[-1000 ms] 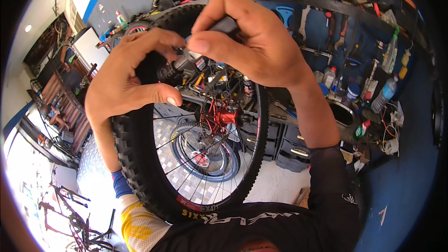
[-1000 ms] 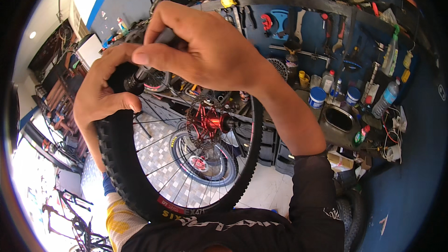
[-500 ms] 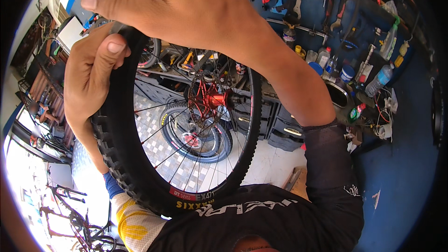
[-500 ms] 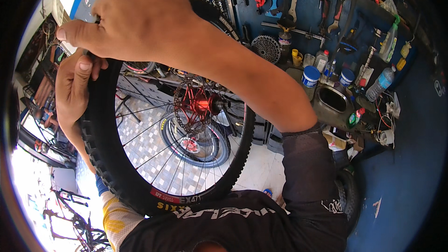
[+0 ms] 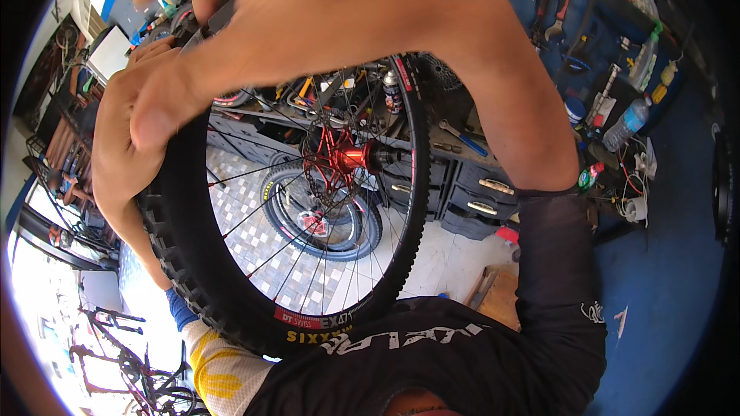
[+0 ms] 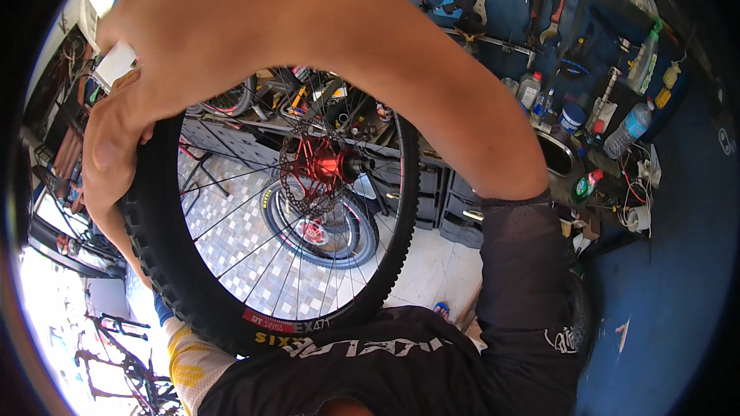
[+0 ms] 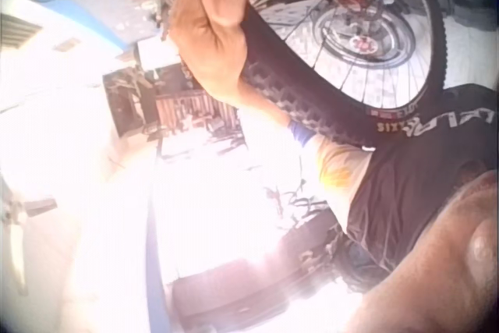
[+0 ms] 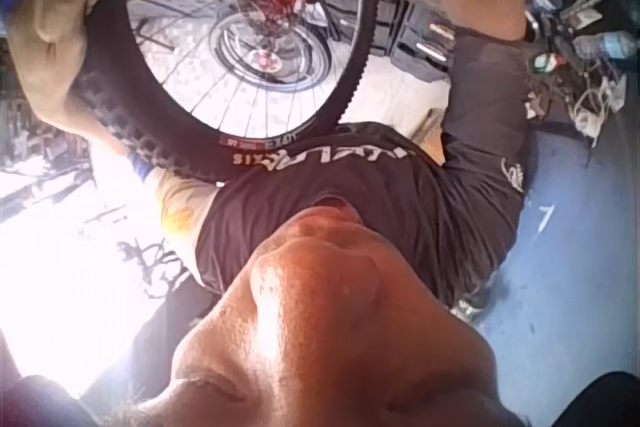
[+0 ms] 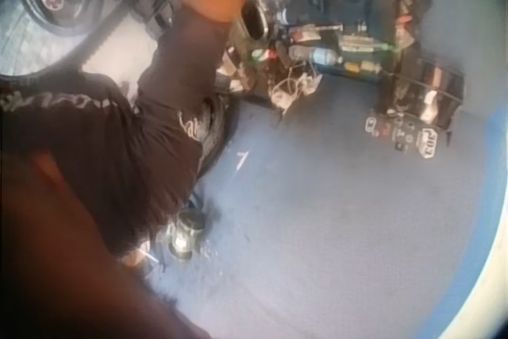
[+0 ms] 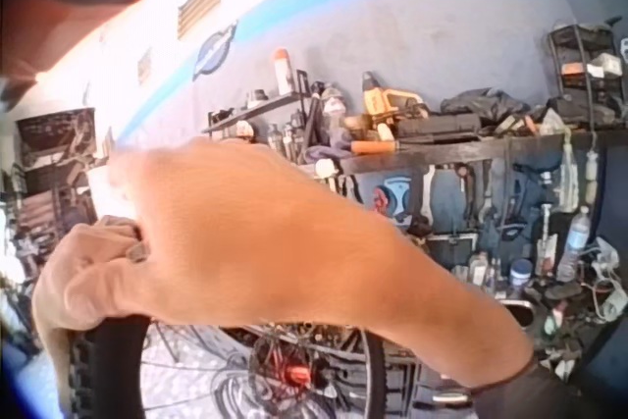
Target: The person sits on the floor and uses a hammer to tap the cassette on a bicycle wheel. They then stand, move the wheel, and use a screwdriver to adjust the hub on another wheel before returning to the floor to hammer the first wheel again.
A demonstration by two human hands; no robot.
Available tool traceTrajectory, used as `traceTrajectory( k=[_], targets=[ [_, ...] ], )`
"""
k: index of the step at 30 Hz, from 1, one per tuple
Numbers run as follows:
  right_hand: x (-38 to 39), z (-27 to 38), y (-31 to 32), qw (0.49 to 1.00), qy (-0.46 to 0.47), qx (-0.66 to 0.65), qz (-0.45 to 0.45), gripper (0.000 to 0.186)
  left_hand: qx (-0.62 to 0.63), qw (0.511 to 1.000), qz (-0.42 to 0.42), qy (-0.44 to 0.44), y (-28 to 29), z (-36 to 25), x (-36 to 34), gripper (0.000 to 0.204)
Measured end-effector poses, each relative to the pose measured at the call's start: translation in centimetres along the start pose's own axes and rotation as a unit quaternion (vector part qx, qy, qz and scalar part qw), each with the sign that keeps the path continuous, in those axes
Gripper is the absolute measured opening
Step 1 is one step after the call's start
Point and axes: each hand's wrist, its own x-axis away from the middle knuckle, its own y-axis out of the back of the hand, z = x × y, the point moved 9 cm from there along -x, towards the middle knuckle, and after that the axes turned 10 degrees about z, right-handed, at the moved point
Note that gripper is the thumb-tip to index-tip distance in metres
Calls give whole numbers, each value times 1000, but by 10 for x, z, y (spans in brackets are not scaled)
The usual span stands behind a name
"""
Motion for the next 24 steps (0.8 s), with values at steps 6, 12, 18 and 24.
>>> traceTrajectory(
  k=[6, 12, 18, 24],
  targets=[
    [-3, 39, -22, 984, -5, 102, 147, 44, 5, 1000, 15, -17, -2, -35, -7, 32],
    [43, -46, -22, 963, -121, 54, 233, 41, 4, 995, 99, 8, -15, -30, -16, 47],
    [71, -82, -36, 977, -168, -129, 0, 25, 148, 986, -26, 67, -3, -10, -9, 57],
    [34, -7, -83, 977, -109, -92, -159, 37, 36, 998, -27, 50, 6, -11, -29, 117]
  ],
)
